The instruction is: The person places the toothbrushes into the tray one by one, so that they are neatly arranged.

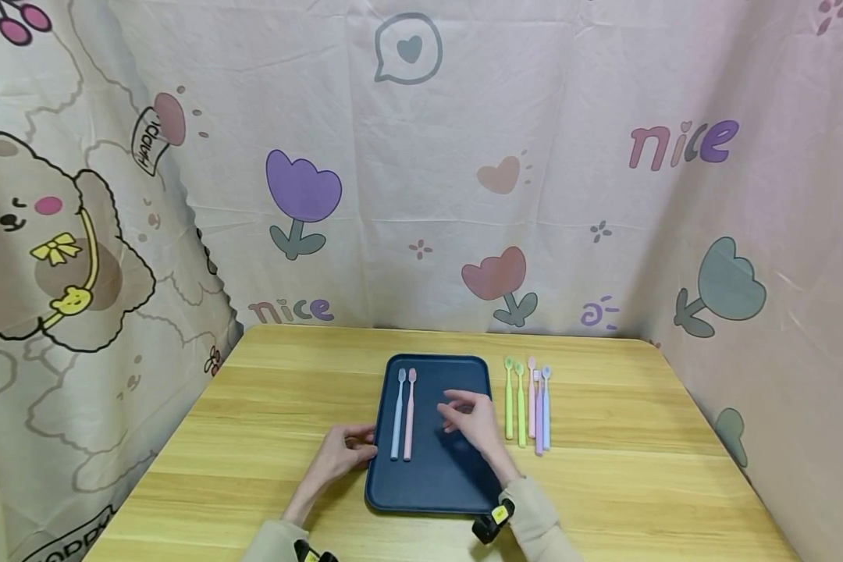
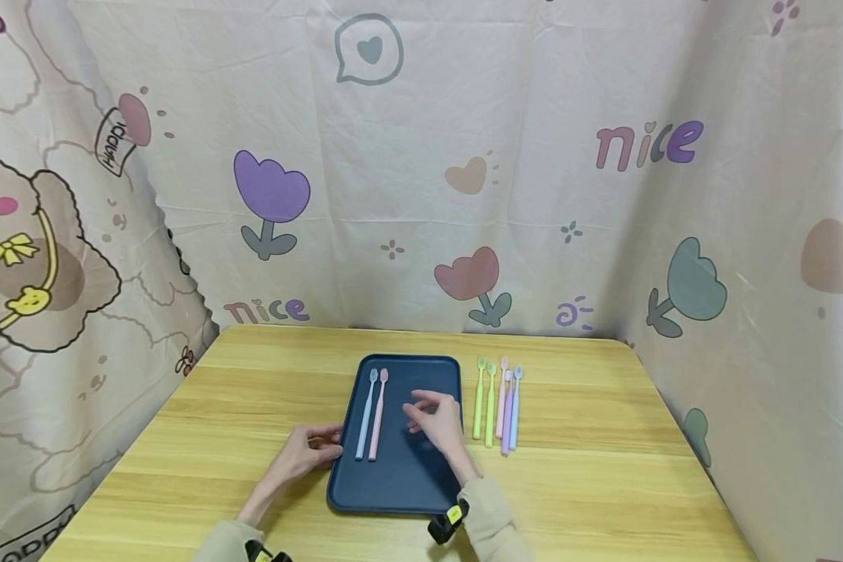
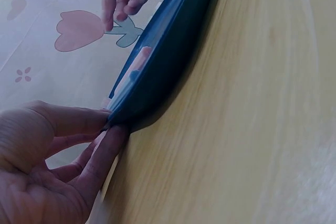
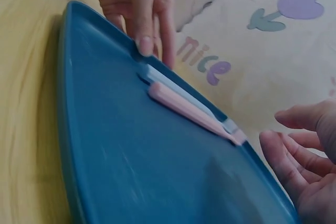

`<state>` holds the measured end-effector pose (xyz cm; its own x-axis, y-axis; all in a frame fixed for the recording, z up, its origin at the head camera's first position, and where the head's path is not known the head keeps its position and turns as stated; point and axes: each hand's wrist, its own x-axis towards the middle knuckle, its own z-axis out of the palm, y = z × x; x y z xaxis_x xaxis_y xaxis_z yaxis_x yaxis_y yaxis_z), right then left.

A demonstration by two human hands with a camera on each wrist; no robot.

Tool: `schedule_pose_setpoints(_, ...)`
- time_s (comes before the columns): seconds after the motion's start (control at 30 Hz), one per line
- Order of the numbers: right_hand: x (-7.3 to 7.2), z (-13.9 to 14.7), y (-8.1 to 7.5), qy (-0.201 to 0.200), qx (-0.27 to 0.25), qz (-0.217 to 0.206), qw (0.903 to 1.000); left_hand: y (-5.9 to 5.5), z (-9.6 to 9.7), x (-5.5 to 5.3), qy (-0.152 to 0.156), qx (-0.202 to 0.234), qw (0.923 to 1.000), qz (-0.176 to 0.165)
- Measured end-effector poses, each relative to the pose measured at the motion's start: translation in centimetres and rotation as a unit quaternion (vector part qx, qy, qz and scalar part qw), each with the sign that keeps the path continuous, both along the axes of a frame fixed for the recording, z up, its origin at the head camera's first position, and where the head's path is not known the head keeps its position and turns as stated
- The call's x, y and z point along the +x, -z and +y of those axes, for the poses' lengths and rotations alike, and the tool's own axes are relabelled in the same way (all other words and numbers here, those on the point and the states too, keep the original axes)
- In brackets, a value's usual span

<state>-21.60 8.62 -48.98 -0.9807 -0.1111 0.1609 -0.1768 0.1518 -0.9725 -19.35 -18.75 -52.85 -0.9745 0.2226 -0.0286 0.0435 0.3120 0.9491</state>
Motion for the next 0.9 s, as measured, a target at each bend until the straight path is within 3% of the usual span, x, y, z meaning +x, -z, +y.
schedule_pose_setpoints(0.3,-1.2,5.5,3.4,0.094,-0.054,0.012,0.994,0.0,0.2,0.1,-0.008,-0.001,1.0,-0.005)
schedule_pose_setpoints(0.47,-0.7,9.3,3.5,0.164,-0.065,-0.006,0.9843,0.0,0.2,0.1,-0.011,-0.002,0.9999,-0.006)
schedule_pose_setpoints(0.63,-0.4,12.6,4.3,0.23,-0.045,0.003,0.972,-0.1,0.1,0.1,-0.011,-0.004,0.9999,-0.008)
schedule_pose_setpoints(0.73,-0.3,14.1,5.2,0.25,-0.034,0.021,0.9674,-0.2,0.0,0.1,-0.012,-0.002,0.9999,-0.009)
schedule_pose_setpoints(0.9,-0.5,15.4,6.2,0.249,-0.024,0.036,0.9675,-0.3,0.0,0.1,-0.013,-0.003,0.9998,-0.013)
